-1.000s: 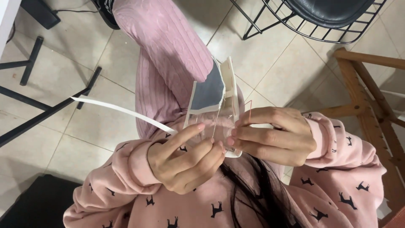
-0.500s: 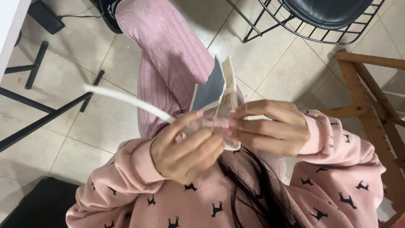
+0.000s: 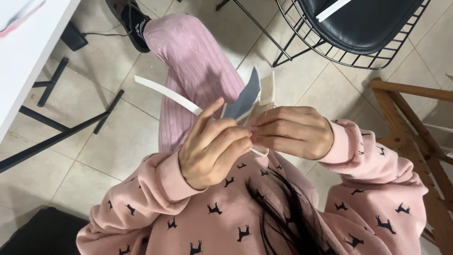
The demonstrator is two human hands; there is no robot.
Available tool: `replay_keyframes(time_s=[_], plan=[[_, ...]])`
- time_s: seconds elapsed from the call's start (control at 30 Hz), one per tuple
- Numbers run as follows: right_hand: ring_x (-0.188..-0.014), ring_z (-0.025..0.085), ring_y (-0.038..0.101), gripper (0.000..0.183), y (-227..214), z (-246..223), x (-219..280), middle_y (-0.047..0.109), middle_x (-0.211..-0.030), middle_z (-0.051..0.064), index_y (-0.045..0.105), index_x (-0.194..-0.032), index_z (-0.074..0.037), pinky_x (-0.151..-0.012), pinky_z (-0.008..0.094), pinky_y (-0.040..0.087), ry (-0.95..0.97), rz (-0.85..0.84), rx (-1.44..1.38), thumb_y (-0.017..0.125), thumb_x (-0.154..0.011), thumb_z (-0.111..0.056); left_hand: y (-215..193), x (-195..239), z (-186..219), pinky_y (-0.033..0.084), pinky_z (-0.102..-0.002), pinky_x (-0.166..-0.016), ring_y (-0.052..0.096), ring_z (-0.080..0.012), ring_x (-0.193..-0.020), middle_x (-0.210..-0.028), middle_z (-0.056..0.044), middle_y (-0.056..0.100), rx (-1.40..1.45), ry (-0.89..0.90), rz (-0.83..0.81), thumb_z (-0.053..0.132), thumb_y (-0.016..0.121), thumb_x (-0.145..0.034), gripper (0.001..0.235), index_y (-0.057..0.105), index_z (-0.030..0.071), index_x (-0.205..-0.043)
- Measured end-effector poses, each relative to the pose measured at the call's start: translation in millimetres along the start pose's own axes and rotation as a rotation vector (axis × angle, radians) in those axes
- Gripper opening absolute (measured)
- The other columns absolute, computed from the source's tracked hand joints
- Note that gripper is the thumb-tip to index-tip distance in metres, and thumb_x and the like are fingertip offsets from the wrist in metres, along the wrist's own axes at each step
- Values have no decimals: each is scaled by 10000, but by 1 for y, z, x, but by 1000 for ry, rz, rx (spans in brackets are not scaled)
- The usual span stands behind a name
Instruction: The person sews a white fabric strip onto a small transparent pouch containing a blue item. They repeatedly insert a needle and thread through the fabric and pouch, pulling the thread tight to secure the attachment.
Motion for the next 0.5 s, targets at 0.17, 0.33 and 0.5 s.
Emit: replay_keyframes(time_s=[0.17, 0.33, 0.5], plan=[[-993, 236, 682, 25, -12, 14, -11, 728, -973, 104, 769, -853, -5, -848, 280, 620, 163, 20, 49, 758, -838, -22, -8, -14, -7, 430, -584, -1106, 614, -274, -993, -944, -115, 701, -8, -48, -33, 48, 764, -891, 69, 734, -12, -876], [-970, 249, 712, 25, -1, 13, -9, 734, -969, 114, 758, -893, 4, -874, 286, 642, 71, 5, 26, 761, -872, -9, 1, -4, -17, 373, -586, -1149, 604, -265, -1017, -949, -101, 712, -79, -84, -92, 80, 762, -896, 74, 741, 9, -896], [-1095, 281, 681, 144, -5, 12, -12, 773, -1106, 111, 785, -1031, -29, -968, 342, 595, 85, 123, 201, 769, -888, -24, -16, -15, -27, 402, -478, -1091, 582, -253, -964, -926, -83, 679, -136, -132, -69, 89, 723, -927, 79, 662, 41, -911]])
Point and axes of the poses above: each hand's wrist, its own x-axis away from the middle knuckle, its own y-axis out of the palm, z = x × y, the point moved 8 cm from there along -x, towards the middle knuckle
